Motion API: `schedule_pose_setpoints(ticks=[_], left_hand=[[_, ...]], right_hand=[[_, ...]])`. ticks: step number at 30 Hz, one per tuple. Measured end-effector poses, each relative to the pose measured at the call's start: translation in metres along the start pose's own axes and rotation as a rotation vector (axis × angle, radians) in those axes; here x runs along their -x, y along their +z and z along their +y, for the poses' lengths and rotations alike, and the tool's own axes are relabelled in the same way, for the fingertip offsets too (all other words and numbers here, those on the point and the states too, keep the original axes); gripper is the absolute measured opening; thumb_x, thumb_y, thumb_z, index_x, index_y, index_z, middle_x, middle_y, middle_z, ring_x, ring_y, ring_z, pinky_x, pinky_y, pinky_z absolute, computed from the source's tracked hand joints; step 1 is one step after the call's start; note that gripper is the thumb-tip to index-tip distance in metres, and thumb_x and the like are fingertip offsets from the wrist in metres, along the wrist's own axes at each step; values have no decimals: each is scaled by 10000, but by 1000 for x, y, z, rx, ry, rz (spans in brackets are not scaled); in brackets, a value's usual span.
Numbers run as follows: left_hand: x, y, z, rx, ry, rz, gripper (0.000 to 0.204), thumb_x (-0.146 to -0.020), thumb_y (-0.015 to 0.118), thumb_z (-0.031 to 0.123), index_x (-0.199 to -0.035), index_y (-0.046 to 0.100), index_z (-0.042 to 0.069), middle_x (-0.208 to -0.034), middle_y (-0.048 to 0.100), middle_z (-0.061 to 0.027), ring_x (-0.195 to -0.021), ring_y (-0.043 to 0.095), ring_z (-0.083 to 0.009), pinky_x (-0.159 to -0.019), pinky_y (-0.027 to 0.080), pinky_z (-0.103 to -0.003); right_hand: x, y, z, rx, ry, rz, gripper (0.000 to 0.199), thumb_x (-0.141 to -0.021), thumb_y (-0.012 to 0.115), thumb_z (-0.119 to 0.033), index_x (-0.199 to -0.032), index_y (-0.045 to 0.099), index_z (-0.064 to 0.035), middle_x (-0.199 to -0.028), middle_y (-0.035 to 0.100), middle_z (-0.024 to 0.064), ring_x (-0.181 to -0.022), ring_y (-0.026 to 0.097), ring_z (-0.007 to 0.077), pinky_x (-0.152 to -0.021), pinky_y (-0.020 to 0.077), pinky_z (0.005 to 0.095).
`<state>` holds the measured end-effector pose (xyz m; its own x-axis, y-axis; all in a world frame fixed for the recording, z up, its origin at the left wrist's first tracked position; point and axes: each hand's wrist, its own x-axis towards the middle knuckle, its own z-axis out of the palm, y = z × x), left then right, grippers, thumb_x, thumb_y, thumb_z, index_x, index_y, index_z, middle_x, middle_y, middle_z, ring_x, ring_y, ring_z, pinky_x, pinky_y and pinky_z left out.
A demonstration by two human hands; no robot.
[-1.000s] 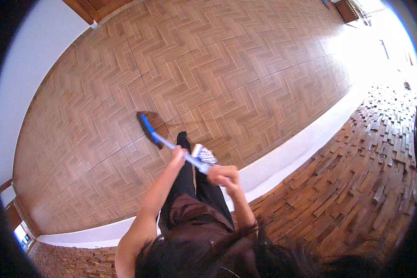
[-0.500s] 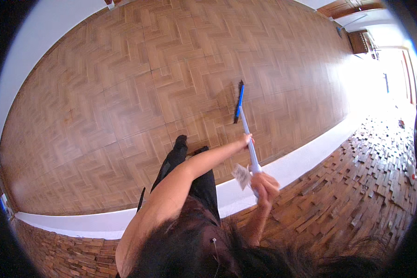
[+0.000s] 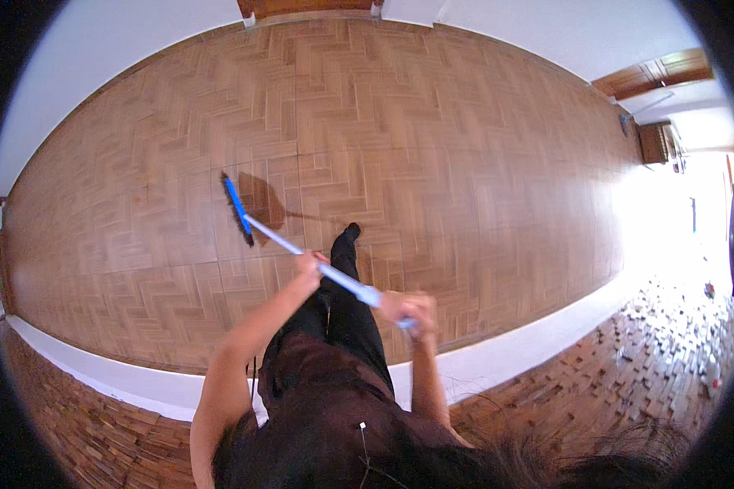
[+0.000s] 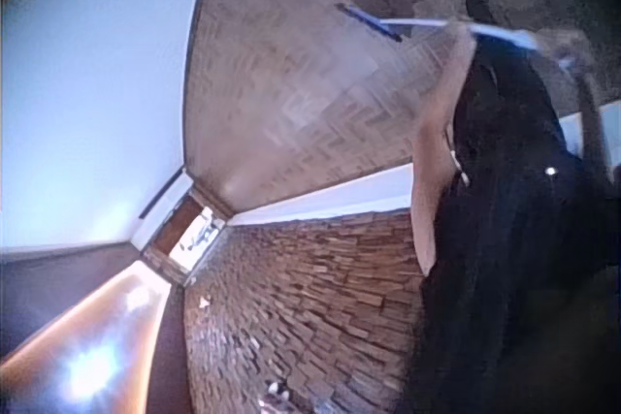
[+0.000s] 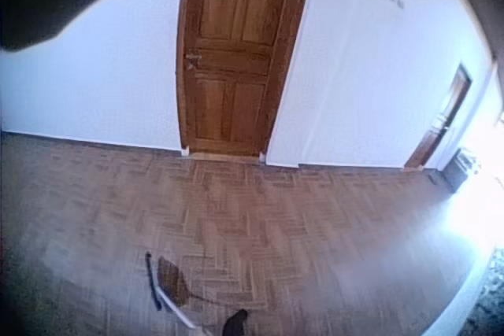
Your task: The person sweeps a tiled floor with a blue broom, moving back and forth across the room and along the base of a textured wooden wall. The camera is head-mounted, providing a first-person view of the sweeping action.
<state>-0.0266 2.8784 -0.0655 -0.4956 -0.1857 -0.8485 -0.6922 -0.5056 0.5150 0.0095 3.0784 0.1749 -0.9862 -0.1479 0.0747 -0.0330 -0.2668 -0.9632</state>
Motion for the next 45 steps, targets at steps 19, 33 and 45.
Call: schedule_pose_setpoints(ticks=[19,33,45], left_hand=[[-42,361,-58,-141,-513,-638,242,-789,340,163,-958,322,-10,-706,530,-115,-597,550,-208,-543,473,-338],[37,306,166,240,-95,-347,216,-782,459,201,-747,422,-9,-655,481,-103,-574,534,-241,-567,480,-385],[-316,114,206,157,207,-150,69,-690,388,19,-651,442,41,-535,460,-79,-407,440,-183,-374,373,-312]], right_hand=[[-113,-131,-71,412,5,400,368,-743,445,-214,-454,396,8,-450,397,63,-410,398,160,-407,312,265],[-198,-141,-109,-90,-511,276,304,-736,346,-154,-450,311,-56,-369,376,44,-295,370,146,-298,323,272],[-365,1,85,-94,6,216,411,-785,401,-311,-556,476,21,-546,484,55,-504,443,132,-481,349,256]])
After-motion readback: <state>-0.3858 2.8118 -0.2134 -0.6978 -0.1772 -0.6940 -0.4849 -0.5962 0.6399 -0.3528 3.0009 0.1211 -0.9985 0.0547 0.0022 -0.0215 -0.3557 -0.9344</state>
